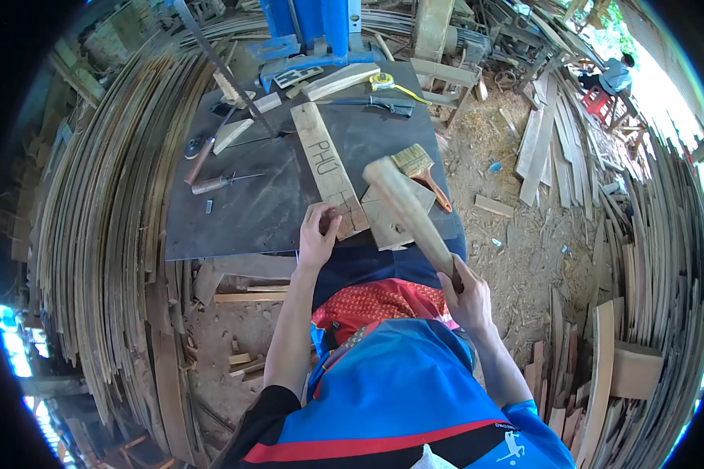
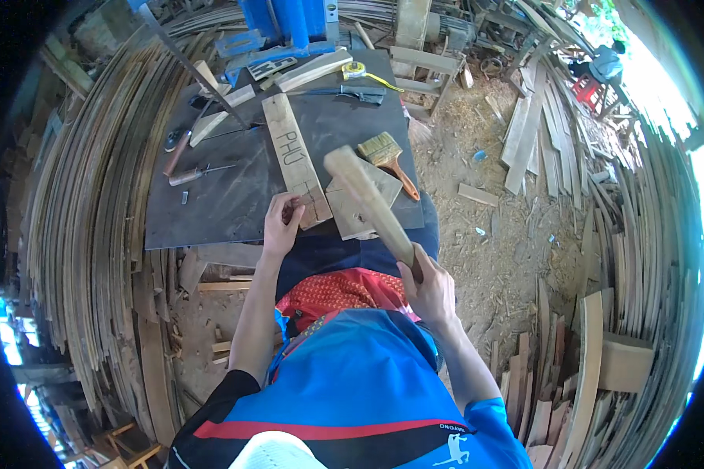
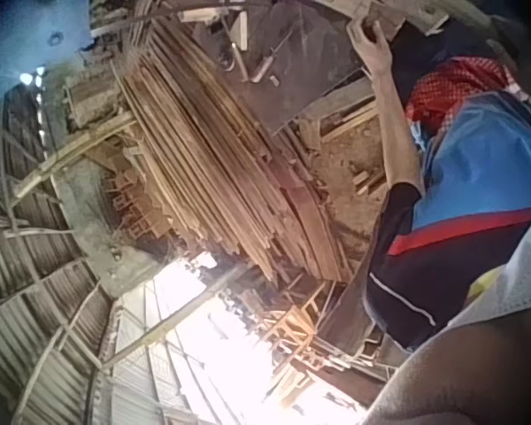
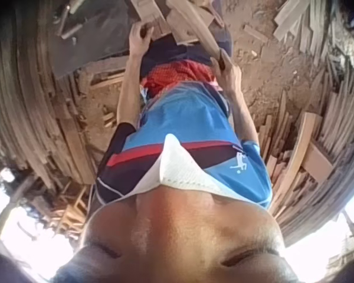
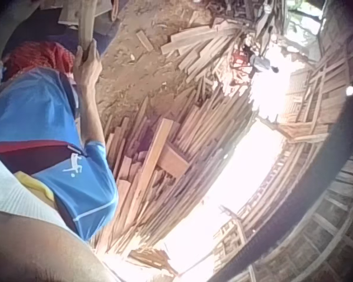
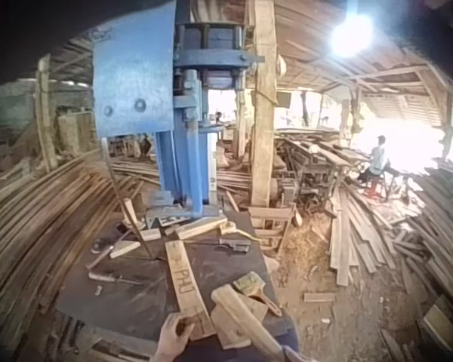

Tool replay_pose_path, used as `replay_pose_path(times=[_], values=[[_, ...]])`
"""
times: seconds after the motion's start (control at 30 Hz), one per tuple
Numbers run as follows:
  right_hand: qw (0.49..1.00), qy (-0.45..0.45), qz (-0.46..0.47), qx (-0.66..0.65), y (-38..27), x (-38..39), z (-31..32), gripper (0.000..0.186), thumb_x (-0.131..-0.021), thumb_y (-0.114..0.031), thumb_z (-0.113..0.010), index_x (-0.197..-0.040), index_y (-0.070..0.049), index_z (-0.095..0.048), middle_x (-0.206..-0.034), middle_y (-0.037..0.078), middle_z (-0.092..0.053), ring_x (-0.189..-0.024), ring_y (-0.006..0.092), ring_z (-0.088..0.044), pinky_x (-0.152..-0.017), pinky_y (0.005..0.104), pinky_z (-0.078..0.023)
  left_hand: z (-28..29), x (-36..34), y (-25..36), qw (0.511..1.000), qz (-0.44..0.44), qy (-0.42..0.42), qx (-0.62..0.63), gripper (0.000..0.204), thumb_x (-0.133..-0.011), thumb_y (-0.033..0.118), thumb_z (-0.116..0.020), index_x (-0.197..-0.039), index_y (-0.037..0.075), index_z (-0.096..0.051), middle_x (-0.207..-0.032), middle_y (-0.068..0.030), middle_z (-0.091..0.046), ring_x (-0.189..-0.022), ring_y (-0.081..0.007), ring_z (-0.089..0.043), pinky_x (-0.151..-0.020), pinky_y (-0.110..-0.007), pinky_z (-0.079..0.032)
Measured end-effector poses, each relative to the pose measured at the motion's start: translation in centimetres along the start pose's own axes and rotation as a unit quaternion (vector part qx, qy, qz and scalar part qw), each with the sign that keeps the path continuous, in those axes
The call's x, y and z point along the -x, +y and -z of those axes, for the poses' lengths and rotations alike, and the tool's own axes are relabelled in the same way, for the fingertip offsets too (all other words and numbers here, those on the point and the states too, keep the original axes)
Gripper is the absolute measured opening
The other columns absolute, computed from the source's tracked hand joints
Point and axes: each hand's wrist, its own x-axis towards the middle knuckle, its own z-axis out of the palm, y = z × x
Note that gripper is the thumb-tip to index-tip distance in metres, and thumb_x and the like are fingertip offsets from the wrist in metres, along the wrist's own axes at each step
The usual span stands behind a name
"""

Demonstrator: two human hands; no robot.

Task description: The person uses a wooden mallet to repeatedly strike a chisel held against a small wooden plank marked with the letters 'PHU'. The task involves precise manual chiseling to shape or carve the wood. The person occasionally pauses to adjust their grip or position the tool.

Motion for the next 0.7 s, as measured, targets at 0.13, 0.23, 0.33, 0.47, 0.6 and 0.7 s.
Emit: replay_pose_path(times=[0.13, 0.23, 0.33, 0.47, 0.6, 0.7], values=[[0.996, -0.061, 0.024, 0.056, -0.4, -0.3, 1.0, 0.046, -0.098, -0.025, -0.075, -0.139, -0.008, -0.063, -0.097, 0.019, -0.074, -0.080, 0.0407, -0.074, -0.069, 0.0468, -0.058, 0.0, 0.1, -1.1, 0.999, -0.031, 0.019, 0.002, 0.023, -0.099, 0.005, -0.073, -0.121, 0.003, -0.068, -0.112, -0.0098, -0.066, -0.089, -0.0178, -0.066, -0.078, -0.031, -0.054], [0.998, -0.054, -0.005, 0.033, 1.6, -0.5, 1.1, 0.046, -0.098, -0.028, -0.075, -0.137, -0.006, -0.065, -0.095, 0.021, -0.075, -0.080, 0.0403, -0.074, -0.070, 0.0459, -0.059, 0.1, 0.1, -0.2, 1.000, 0.005, -0.010, -0.011, 0.021, -0.098, 0.006, -0.073, -0.119, 0.002, -0.069, -0.113, -0.0113, -0.066, -0.092, -0.0206, -0.068, -0.080, -0.033, -0.055], [0.997, -0.011, -0.073, 0.002, 1.7, -0.8, 0.9, 0.045, -0.099, -0.027, -0.073, -0.135, -0.001, -0.067, -0.082, 0.020, -0.072, -0.070, 0.0326, -0.073, -0.066, 0.0391, -0.055, 0.1, 0.3, -0.2, 0.999, -0.026, 0.005, -0.023, 0.019, -0.098, 0.006, -0.073, -0.116, 0.004, -0.071, -0.109, -0.0117, -0.065, -0.090, -0.0222, -0.069, -0.078, -0.035, -0.055], [0.987, 0.008, -0.136, -0.082, 3.1, -0.6, -0.6, 0.050, -0.100, -0.029, -0.074, -0.138, 0.002, -0.065, -0.079, 0.016, -0.071, -0.065, 0.0160, -0.064, -0.064, 0.0344, -0.052, 0.5, -0.4, 1.7, 0.997, -0.008, -0.034, -0.075, 0.018, -0.097, 0.009, -0.073, -0.115, 0.009, -0.074, -0.108, -0.0100, -0.066, -0.086, -0.0268, -0.072, -0.075, -0.038, -0.057], [0.982, -0.022, -0.159, -0.098, 3.5, 0.1, -1.6, 0.050, -0.101, -0.030, -0.073, -0.138, 0.002, -0.065, -0.087, 0.018, -0.074, -0.074, 0.0168, -0.070, -0.070, 0.0348, -0.055, 0.7, -1.2, 3.0, 0.992, 0.001, -0.060, -0.107, 0.019, -0.098, 0.013, -0.074, -0.117, 0.011, -0.076, -0.103, -0.0065, -0.066, -0.085, -0.0220, -0.073, -0.073, -0.035, -0.057], [0.978, -0.029, -0.163, -0.122, 4.5, 0.9, -2.5, 0.048, -0.102, -0.031, -0.072, -0.138, 0.000, -0.066, -0.096, 0.021, -0.077, -0.083, 0.0198, -0.074, -0.075, 0.0366, -0.057, 0.6, -1.5, 2.6, 0.988, -0.031, -0.086, -0.125, 0.021, -0.098, 0.017, -0.075, -0.118, 0.012, -0.076, -0.104, -0.0059, -0.068, -0.090, -0.0202, -0.075, -0.075, -0.033, -0.057]])
